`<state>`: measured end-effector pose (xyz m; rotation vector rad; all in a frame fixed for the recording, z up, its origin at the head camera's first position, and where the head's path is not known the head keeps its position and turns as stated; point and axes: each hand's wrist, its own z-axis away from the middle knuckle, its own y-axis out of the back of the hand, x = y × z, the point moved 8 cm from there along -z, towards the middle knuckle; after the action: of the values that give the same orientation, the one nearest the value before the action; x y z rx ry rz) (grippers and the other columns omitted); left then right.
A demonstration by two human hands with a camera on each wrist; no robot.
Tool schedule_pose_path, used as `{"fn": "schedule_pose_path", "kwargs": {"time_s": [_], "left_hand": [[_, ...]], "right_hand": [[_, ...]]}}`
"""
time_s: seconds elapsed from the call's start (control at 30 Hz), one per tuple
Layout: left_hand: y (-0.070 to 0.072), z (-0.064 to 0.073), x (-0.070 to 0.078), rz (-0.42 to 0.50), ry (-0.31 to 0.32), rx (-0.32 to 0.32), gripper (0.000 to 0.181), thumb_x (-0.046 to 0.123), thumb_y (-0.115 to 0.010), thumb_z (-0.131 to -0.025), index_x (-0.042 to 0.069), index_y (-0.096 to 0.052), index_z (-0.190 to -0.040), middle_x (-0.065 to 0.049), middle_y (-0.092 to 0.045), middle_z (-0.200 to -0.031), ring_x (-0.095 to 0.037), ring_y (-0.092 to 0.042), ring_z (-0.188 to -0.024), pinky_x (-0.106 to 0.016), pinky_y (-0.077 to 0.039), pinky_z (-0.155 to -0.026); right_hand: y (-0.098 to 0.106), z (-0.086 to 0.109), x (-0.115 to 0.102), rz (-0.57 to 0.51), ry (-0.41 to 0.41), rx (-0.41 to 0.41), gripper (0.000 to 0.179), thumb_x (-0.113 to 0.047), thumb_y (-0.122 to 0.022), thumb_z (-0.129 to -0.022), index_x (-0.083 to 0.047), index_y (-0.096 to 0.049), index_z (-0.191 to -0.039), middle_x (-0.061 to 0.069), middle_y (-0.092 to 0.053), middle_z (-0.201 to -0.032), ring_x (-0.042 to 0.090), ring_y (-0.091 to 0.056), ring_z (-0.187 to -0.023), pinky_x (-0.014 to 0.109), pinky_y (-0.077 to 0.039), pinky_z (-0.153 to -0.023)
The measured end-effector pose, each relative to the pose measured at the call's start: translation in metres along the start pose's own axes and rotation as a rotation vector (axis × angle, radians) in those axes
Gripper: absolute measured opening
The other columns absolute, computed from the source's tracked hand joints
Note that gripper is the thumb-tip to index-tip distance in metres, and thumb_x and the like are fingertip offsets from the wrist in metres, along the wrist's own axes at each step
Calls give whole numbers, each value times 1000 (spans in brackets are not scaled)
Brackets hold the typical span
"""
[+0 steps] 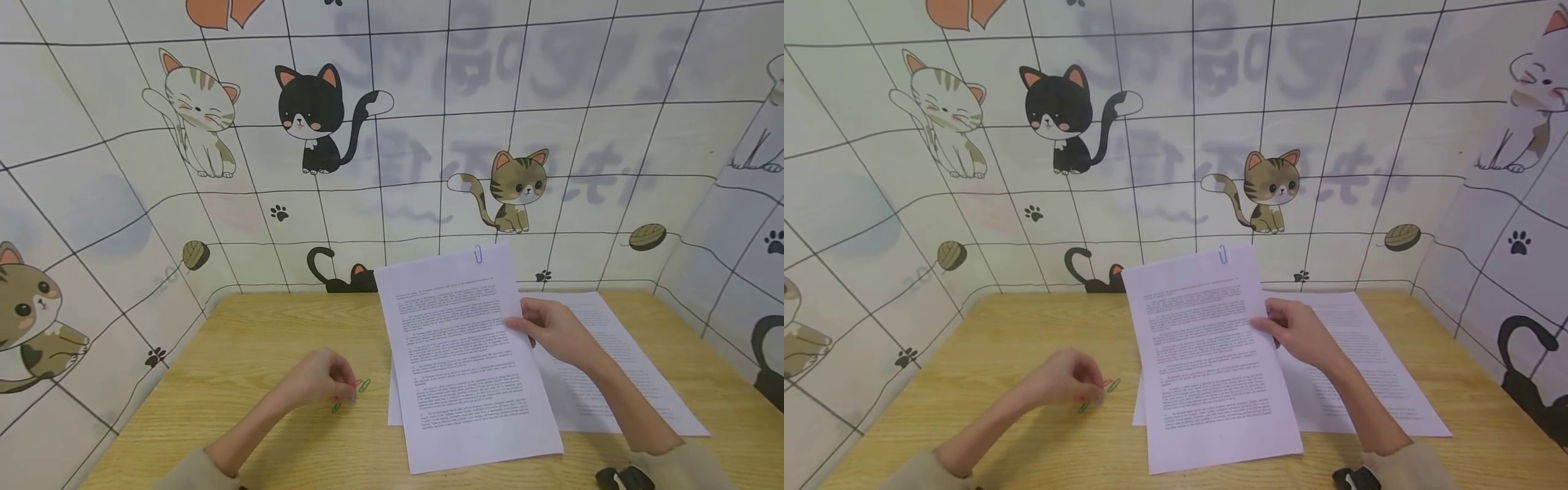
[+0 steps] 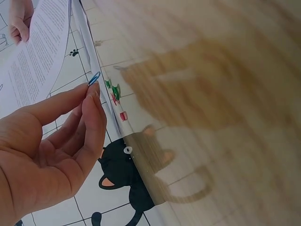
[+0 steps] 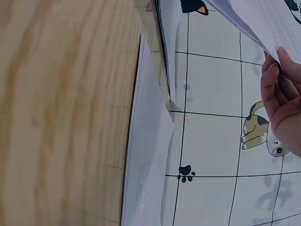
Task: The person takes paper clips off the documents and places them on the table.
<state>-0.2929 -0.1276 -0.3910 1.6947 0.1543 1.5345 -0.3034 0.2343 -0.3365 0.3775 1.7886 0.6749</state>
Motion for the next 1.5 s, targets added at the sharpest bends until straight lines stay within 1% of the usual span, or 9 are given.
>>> {"fn": "schedule_pose_path", "kwargs": {"time_s": [0.13,0.27,0.47,0.7,0.87,0.97,1.17,1.37,1.5], "left_hand": [[-2,-2,-1,-2,-6,-18,12,0,-79,-81,5,-70,-77,-1,-67,-69,-12,-59,-61,-27,-50,-56],[-5,-2,-3,-8,10,-38,10,-1,-78,-83,3,-70,-78,-2,-68,-69,-13,-59,-60,-27,-50,-55],[-5,0,-1,-5,-4,-31,11,-4,-76,-83,2,-69,-77,-4,-68,-69,-14,-59,-59,-30,-53,-55],[-1,0,-2,-24,-7,-17,11,-2,-78,-83,3,-69,-77,-1,-65,-71,-15,-59,-61,-33,-54,-56],[7,1,0,-26,-14,4,8,0,-76,-85,3,-70,-80,-2,-65,-72,-16,-60,-62,-31,-53,-57],[15,2,5,-22,-21,24,5,2,-74,-87,2,-70,-83,-3,-65,-71,-15,-59,-62,-29,-51,-58],[30,2,15,-21,-33,82,4,6,-72,-90,3,-70,-89,-7,-68,-76,-15,-60,-66,-31,-51,-62],[35,-2,23,-19,-53,115,6,10,-72,-92,4,-70,-92,-8,-68,-80,-16,-60,-68,-30,-50,-63],[36,-6,29,-4,-55,143,8,13,-72,-93,5,-71,-94,-5,-69,-80,-16,-62,-69,-31,-51,-64]], "right_hand": [[1,0,0,2,4,2,19,-14,-67,-98,0,-65,-112,5,-72,-88,19,-63,-69,26,-44,-56],[0,0,0,0,8,2,17,-14,-67,-98,-1,-65,-109,5,-72,-88,19,-62,-69,26,-44,-56],[0,0,0,-8,2,-1,17,-14,-67,-98,-1,-65,-109,5,-72,-88,20,-63,-69,26,-44,-55],[-1,0,1,-4,2,0,18,-15,-67,-98,-1,-65,-110,4,-72,-87,19,-62,-69,27,-44,-56],[-1,-1,1,-9,8,-5,17,-15,-67,-98,-2,-65,-107,4,-72,-86,19,-62,-69,27,-43,-55],[-1,-1,2,-7,7,-4,16,-15,-67,-98,-1,-65,-107,4,-72,-86,19,-62,-69,27,-44,-56],[-2,-2,3,-5,1,-8,15,-14,-67,-98,-1,-65,-106,4,-72,-86,19,-62,-69,27,-45,-57],[-1,-2,3,11,3,-3,14,-14,-67,-98,-2,-65,-104,4,-72,-85,19,-62,-69,25,-43,-57],[-1,-2,3,11,-1,-3,14,-15,-67,-98,-2,-65,-103,4,-71,-84,19,-62,-69,25,-43,-57]]}}
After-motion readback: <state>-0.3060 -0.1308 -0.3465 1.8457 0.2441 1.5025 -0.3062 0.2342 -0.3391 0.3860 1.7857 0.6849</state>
